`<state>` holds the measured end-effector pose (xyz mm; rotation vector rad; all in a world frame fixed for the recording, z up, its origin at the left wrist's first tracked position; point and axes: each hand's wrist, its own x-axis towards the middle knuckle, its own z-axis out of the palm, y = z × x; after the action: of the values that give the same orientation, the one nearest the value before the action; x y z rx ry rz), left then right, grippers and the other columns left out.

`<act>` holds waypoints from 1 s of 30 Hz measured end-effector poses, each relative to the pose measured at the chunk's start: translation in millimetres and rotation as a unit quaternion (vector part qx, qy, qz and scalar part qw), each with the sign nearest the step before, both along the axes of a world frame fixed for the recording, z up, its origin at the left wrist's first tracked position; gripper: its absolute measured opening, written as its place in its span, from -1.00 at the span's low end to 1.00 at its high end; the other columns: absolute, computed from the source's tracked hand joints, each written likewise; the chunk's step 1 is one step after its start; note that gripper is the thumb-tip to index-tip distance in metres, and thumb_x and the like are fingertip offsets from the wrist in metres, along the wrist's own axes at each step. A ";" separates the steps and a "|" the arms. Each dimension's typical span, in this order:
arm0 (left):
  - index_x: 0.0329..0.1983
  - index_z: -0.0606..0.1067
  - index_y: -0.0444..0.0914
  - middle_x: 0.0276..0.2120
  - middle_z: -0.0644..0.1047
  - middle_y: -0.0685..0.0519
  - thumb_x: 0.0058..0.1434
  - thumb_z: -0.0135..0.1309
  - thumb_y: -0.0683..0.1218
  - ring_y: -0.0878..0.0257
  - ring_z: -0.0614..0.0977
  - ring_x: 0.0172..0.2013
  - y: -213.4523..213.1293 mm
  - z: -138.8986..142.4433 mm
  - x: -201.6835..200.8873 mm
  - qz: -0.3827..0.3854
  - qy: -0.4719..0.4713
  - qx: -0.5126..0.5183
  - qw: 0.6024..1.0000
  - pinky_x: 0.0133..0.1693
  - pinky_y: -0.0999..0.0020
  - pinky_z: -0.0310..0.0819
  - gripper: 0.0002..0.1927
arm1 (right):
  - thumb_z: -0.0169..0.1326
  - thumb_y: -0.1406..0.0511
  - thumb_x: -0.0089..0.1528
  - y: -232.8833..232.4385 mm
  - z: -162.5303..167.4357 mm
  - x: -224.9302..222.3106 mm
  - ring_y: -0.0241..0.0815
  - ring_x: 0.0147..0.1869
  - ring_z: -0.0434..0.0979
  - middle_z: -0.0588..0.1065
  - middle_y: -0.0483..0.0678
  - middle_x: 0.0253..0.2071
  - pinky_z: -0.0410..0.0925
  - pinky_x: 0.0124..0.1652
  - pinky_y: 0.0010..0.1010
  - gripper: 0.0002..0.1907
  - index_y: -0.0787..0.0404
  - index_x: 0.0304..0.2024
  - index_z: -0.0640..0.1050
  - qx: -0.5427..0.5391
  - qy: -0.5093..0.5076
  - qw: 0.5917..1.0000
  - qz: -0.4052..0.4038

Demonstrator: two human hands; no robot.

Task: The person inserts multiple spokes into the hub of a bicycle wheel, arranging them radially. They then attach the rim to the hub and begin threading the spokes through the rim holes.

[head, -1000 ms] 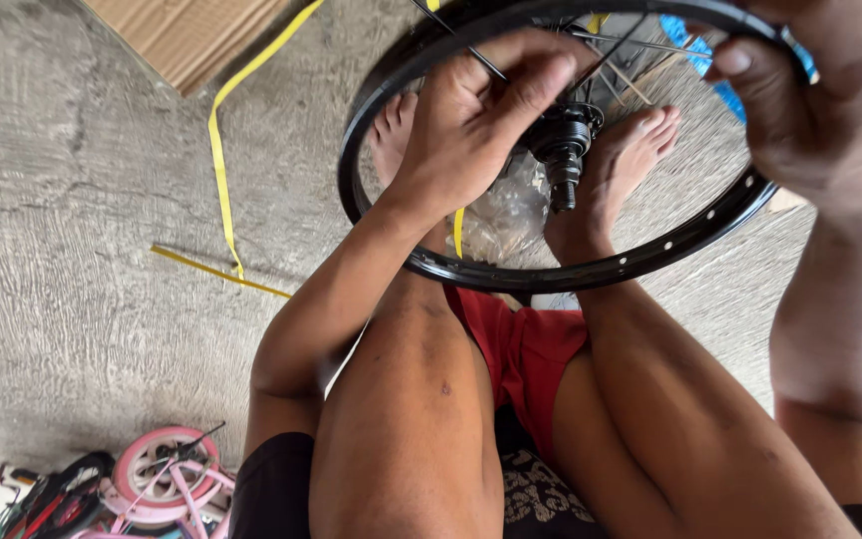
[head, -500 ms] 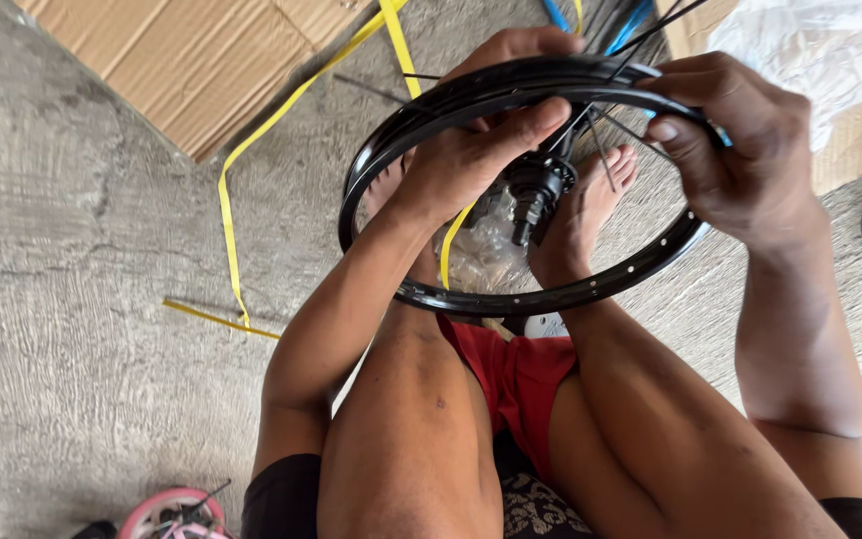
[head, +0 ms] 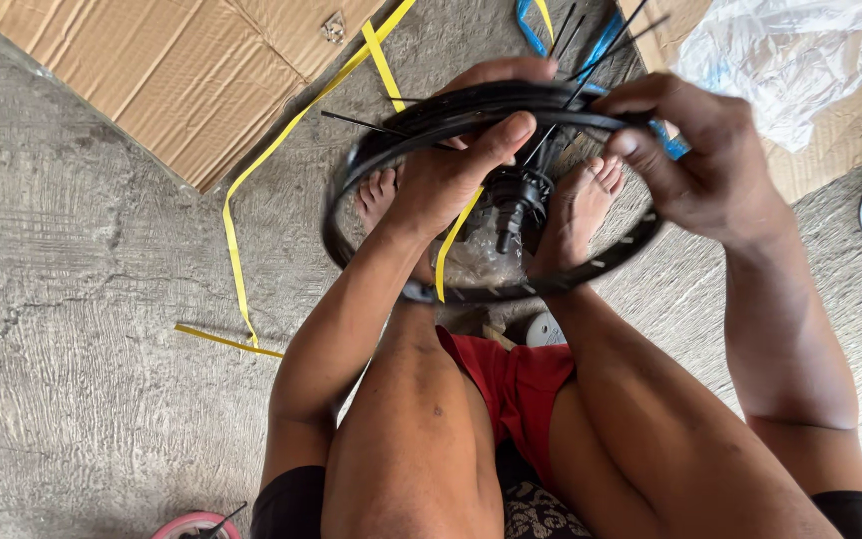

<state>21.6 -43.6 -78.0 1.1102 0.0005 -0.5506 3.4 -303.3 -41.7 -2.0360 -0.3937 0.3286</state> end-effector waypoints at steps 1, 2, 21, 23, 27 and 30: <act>0.23 0.54 -0.20 -0.05 0.63 0.20 0.42 0.24 0.05 0.56 0.52 -0.32 0.0 -6.9 -3.3 0.014 -0.004 0.005 1.000 -0.31 0.61 0.47 -0.60 | 0.10 0.25 0.53 1.6 -3.4 -0.7 -0.17 -0.13 0.68 0.58 0.04 -0.10 0.52 -0.17 -0.46 -0.73 0.40 0.03 0.49 0.019 0.019 1.000 0.005; 0.19 0.55 -0.20 -0.10 0.64 0.19 0.42 0.24 0.04 0.55 0.52 -0.35 1.1 -16.5 -7.9 0.017 -0.002 0.009 1.000 -0.33 0.60 0.48 -0.63 | 0.10 0.26 0.49 4.7 -7.6 -1.0 -0.18 -0.16 0.69 0.59 0.01 -0.15 0.52 -0.23 -0.48 -0.74 0.38 0.03 0.50 0.032 0.043 0.999 0.008; 0.11 0.47 -0.32 -0.15 0.50 0.03 0.34 0.10 0.11 0.24 0.54 -0.12 34.6 -80.7 -10.6 0.074 -0.056 0.083 0.992 0.03 0.31 0.49 -0.54 | 0.07 0.15 0.44 7.6 -81.3 23.9 -0.20 0.06 0.67 0.62 -0.06 -0.03 0.54 0.06 -0.31 -0.68 0.20 0.14 0.52 0.149 0.078 0.956 -0.239; 0.11 0.46 -0.32 -0.18 0.48 0.05 0.34 0.12 0.15 0.25 0.53 -0.14 49.3 -78.0 -19.4 0.069 -0.058 0.088 0.992 0.02 0.31 0.49 -0.50 | 0.11 0.24 0.37 -17.3 -110.2 40.0 -0.21 0.08 0.63 0.59 -0.05 0.03 0.50 0.05 -0.32 -0.66 0.18 0.17 0.48 0.022 -0.028 0.954 -0.297; 0.11 0.42 -0.32 -0.25 0.44 0.09 0.33 0.16 0.24 0.28 0.50 -0.19 94.2 -67.9 -41.9 0.060 -0.053 0.107 0.991 0.01 0.32 0.48 -0.42 | -0.10 0.36 0.37 -62.8 -150.0 50.2 0.06 0.28 0.53 0.54 0.15 0.15 0.35 0.32 -0.12 -0.66 0.25 0.16 0.54 0.024 -0.025 0.912 -0.408; 0.12 0.40 -0.32 -0.28 0.43 0.11 0.26 0.22 0.30 0.31 0.47 -0.29 120.3 -63.4 -41.9 0.062 -0.035 0.122 0.990 -0.05 0.35 0.47 -0.32 | -0.09 0.38 0.36 -69.7 -179.3 51.6 0.30 0.15 0.46 0.45 0.29 0.12 0.31 0.14 0.07 -0.67 0.29 0.17 0.44 -0.325 -0.026 0.875 -0.359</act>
<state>-20.4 76.8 -141.4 1.3573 0.0773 -0.4064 55.0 -373.0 -221.0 -2.6712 0.5311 -0.0799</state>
